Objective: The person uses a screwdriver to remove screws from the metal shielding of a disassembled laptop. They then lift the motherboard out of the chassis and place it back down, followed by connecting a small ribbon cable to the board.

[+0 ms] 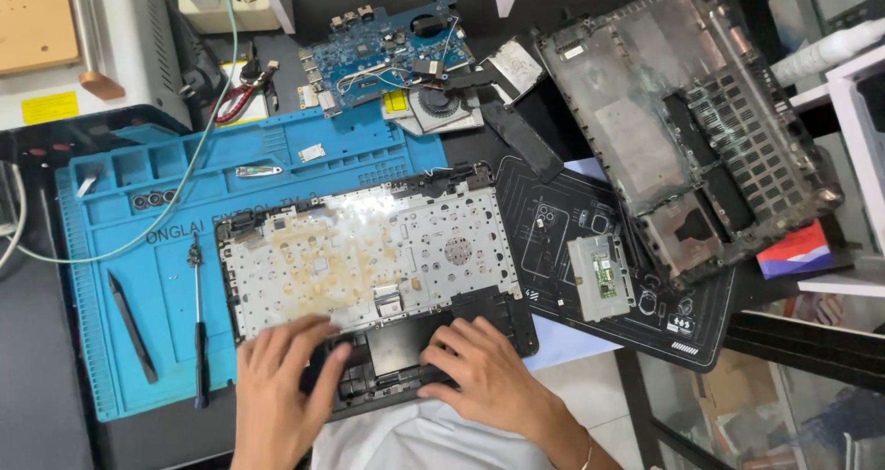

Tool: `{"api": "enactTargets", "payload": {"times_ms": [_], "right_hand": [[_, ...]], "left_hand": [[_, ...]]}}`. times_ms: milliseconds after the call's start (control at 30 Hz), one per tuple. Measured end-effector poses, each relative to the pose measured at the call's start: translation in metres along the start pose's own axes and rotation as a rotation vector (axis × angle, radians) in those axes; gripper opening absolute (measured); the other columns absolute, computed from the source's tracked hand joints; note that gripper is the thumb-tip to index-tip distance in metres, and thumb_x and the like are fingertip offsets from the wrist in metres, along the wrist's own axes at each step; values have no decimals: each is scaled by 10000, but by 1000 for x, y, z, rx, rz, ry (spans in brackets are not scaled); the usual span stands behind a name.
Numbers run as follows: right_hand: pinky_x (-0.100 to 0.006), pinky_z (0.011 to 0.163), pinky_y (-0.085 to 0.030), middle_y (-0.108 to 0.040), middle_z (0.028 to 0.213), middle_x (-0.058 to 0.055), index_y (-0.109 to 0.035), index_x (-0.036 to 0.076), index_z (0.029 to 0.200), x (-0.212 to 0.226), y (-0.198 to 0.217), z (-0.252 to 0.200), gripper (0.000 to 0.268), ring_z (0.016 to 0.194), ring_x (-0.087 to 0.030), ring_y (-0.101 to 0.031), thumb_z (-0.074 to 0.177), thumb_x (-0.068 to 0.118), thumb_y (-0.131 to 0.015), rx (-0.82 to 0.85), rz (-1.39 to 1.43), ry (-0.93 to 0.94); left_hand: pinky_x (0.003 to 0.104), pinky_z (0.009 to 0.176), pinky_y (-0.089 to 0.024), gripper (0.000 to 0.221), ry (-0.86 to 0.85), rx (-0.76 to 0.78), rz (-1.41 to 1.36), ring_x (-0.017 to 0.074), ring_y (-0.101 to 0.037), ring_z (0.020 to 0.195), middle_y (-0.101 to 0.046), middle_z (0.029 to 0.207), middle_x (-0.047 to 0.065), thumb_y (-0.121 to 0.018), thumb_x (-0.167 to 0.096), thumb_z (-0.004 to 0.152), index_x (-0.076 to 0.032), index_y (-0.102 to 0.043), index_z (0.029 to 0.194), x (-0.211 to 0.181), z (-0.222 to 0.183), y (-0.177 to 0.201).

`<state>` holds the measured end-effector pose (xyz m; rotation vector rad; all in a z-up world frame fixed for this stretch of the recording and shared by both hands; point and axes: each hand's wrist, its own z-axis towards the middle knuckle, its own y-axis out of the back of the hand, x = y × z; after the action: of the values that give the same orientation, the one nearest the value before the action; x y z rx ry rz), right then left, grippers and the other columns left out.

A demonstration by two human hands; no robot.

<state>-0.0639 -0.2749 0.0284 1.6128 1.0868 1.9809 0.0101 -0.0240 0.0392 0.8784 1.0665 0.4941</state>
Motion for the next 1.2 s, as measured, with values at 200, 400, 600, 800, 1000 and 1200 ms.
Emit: {"api": "enactTargets", "payload": {"times_ms": [200,400,600,800,1000,1200], "right_hand": [[-390,818,-429,-613,970,-51,-694,62,964,-6,-1,-1,365,927,-248,-570,802,345,-859,25,74,-45],[-403,826,-417,-604,984,-65,-680,60,978,-11,-2,-3,376,948,-265,-563,814,347,-859,47,115,-39],[-408,845,-422,-597,997,-78,-664,69,981,-17,-8,-6,357,987,-278,-568,853,356,-833,-25,67,48],[-404,849,-425,-613,1005,-63,-669,85,985,-19,-8,-6,333,991,-268,-574,854,350,-822,3,100,28],[-401,859,-426,-614,1014,-59,-675,84,977,-19,-10,-6,329,1003,-263,-576,850,347,-826,-11,97,21],[-403,837,-425,-621,1001,-53,-692,80,961,-20,-13,-5,363,965,-259,-575,803,368,-847,25,117,-49]], "left_hand": [[318,749,-509,301,161,-76,-519,162,-698,1021,-737,1158,76,-667,-127,991,-24,-611,1269,4,122,-2],[283,773,-622,562,341,-127,-875,166,-712,987,-663,1182,132,-689,-210,1012,64,-419,1423,79,240,-80],[299,726,-621,448,593,-113,-1161,180,-721,871,-646,1020,75,-674,-215,976,39,-536,1319,69,270,-94],[318,800,-653,139,456,-53,-1299,84,-622,800,-607,920,-7,-613,-179,1037,-49,-613,1084,33,267,-75],[325,837,-650,86,376,-147,-1279,45,-586,795,-558,869,-48,-610,-150,1062,-74,-617,1022,34,248,-66],[326,849,-627,108,422,-166,-1334,45,-561,770,-567,857,-42,-608,-135,1081,-44,-647,1039,45,205,-47]]}}
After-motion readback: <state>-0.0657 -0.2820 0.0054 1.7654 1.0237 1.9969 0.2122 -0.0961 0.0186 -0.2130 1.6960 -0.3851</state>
